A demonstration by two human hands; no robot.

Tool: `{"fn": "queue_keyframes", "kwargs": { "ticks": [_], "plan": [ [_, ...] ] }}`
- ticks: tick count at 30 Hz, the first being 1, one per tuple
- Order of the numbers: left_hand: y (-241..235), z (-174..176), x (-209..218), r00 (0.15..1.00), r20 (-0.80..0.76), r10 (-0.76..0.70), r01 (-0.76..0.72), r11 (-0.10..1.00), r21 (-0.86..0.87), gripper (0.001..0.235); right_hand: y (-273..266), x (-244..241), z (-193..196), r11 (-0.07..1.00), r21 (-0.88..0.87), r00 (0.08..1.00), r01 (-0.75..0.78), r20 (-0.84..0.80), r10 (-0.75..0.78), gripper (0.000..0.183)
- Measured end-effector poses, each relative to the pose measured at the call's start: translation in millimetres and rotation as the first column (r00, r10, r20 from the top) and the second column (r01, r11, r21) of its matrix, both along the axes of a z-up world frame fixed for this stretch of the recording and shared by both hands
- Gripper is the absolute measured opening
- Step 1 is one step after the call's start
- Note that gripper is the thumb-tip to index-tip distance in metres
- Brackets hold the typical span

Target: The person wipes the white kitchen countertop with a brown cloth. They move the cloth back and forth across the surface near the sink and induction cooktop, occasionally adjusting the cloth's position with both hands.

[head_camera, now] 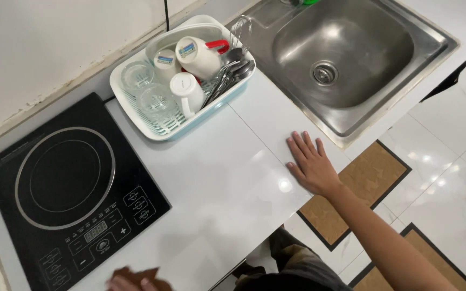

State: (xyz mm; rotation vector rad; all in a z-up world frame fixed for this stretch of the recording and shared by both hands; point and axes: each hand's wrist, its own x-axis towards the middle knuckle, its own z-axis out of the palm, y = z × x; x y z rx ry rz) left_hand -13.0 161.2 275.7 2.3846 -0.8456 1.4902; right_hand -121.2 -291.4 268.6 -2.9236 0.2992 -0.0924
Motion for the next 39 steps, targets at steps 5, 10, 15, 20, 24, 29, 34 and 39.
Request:
{"fn": "queue_keyframes", "kwargs": {
  "ticks": [5, 10, 15, 20, 24, 29, 34, 39],
  "plan": [
    [-125, -4, -29, 0.366, -0.930, 0.024, 0.036, 0.999, 0.039, 0.059, 1, -1, 10, 0.985, 0.163, 0.998, 0.058, -0.008, -0.058, 0.068],
    [-284, 13, -29, 0.373, -0.878, -0.298, 0.541, 0.839, -0.055, 0.054, -2, -1, 12, 0.974, 0.220, 0.998, 0.054, 0.025, -0.062, 0.070],
    [-359, 9, -20, 0.292, -0.947, -0.136, 0.655, 0.750, 0.095, 0.066, -9, -2, 0, 0.958, 0.258, 0.992, 0.123, -0.006, -0.126, 0.070],
    [-312, -1, -31, 0.363, -0.917, -0.166, 0.681, 0.719, 0.140, 0.067, -9, -4, -5, 0.988, 0.140, 0.998, 0.066, 0.006, -0.068, 0.071],
    [-212, 24, -43, 0.384, -0.852, -0.356, 0.690, 0.724, 0.009, 0.062, -6, -1, 3, 0.992, 0.127, 1.000, 0.004, -0.023, -0.001, 0.073],
    [-72, -2, -52, 0.385, -0.920, 0.078, 0.308, 0.928, 0.208, 0.070, -3, 2, 9, 0.997, 0.042, 0.986, 0.062, -0.159, -0.055, 0.071],
    [105, -13, -42, 0.341, -0.902, 0.266, -0.251, 0.950, 0.186, 0.066, -5, -1, -7, 0.997, 0.066, 0.997, 0.050, -0.053, -0.046, 0.070],
    [63, -3, -20, 0.416, -0.781, 0.465, -0.506, 0.832, 0.226, 0.068, -9, -2, -12, 0.994, 0.084, 0.997, 0.075, -0.036, -0.072, 0.067]
  ]
}}
